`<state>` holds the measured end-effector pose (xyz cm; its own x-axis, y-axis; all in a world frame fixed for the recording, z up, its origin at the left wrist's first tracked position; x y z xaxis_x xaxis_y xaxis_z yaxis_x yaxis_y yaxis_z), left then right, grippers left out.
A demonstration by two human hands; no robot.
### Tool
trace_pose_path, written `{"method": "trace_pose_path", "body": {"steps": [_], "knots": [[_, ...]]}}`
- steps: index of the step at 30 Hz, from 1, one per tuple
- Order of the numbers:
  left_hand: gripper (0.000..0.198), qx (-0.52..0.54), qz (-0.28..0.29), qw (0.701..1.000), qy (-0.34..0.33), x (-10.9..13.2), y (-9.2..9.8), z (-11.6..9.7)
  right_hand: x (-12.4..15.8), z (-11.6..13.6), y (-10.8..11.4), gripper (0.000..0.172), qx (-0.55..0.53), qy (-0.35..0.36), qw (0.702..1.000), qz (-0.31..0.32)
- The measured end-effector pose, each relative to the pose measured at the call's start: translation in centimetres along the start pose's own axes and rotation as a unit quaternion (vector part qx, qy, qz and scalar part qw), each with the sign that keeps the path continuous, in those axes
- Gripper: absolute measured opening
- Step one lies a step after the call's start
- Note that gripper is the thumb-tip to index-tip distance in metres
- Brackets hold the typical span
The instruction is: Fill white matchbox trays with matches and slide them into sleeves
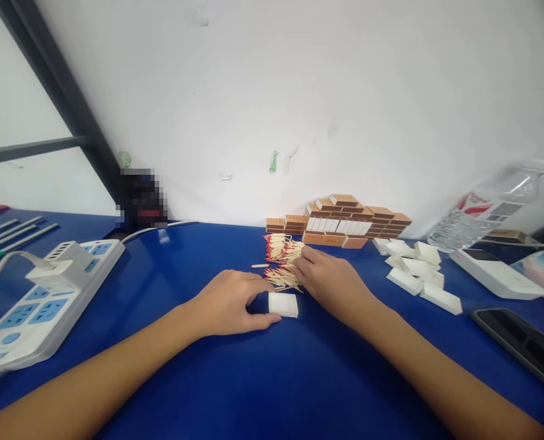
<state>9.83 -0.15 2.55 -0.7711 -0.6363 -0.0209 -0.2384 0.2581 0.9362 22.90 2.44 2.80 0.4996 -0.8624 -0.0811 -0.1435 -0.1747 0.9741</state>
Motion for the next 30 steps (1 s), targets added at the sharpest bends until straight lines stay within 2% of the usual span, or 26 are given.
{"method": "trace_pose_path", "body": {"steps": [5,11,14,18,20,25,30], "knots": [[0.032,0.008,0.003,1.0,-0.005,0.0,0.1,-0.2,0.1,0.2,-0.3,0.019,0.003,0.003,1.0,0.009],[0.033,0.001,-0.006,1.0,-0.004,0.1,0.0,0.0,0.4,-1.0,0.1,0.025,-0.013,0.0,0.999,-0.034],[0.035,0.001,-0.03,0.999,0.014,0.1,0.4,0.4,0.9,-1.8,0.9,0.023,-0.126,0.002,0.99,-0.063],[0.036,0.012,-0.038,0.998,0.04,0.0,0.6,1.0,1.5,-1.1,1.6,0.023,-0.361,0.048,0.93,-0.054],[0.033,0.017,-0.034,0.998,0.042,0.0,0.6,1.0,1.8,-0.2,1.8,0.024,-0.414,0.061,0.908,-0.035],[0.031,0.022,-0.036,0.999,0.032,0.0,0.5,0.9,2.0,1.6,1.8,0.025,-0.388,0.082,0.918,0.008],[0.037,0.012,-0.055,0.998,0.019,0.1,0.7,0.7,2.2,2.2,1.1,0.021,-0.333,0.102,0.937,0.034]]}}
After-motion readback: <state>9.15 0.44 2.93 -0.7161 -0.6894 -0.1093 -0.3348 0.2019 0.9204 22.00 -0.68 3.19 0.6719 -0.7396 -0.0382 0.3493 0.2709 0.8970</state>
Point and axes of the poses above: each hand's wrist, its own x-axis away from the middle knuckle, its own y-axis out of the back of the hand, z = x × y, the point moved 9 cm from there along -x, towards the middle knuckle, and after that the axes turned 11 degrees about z, right-handed, at the moved point
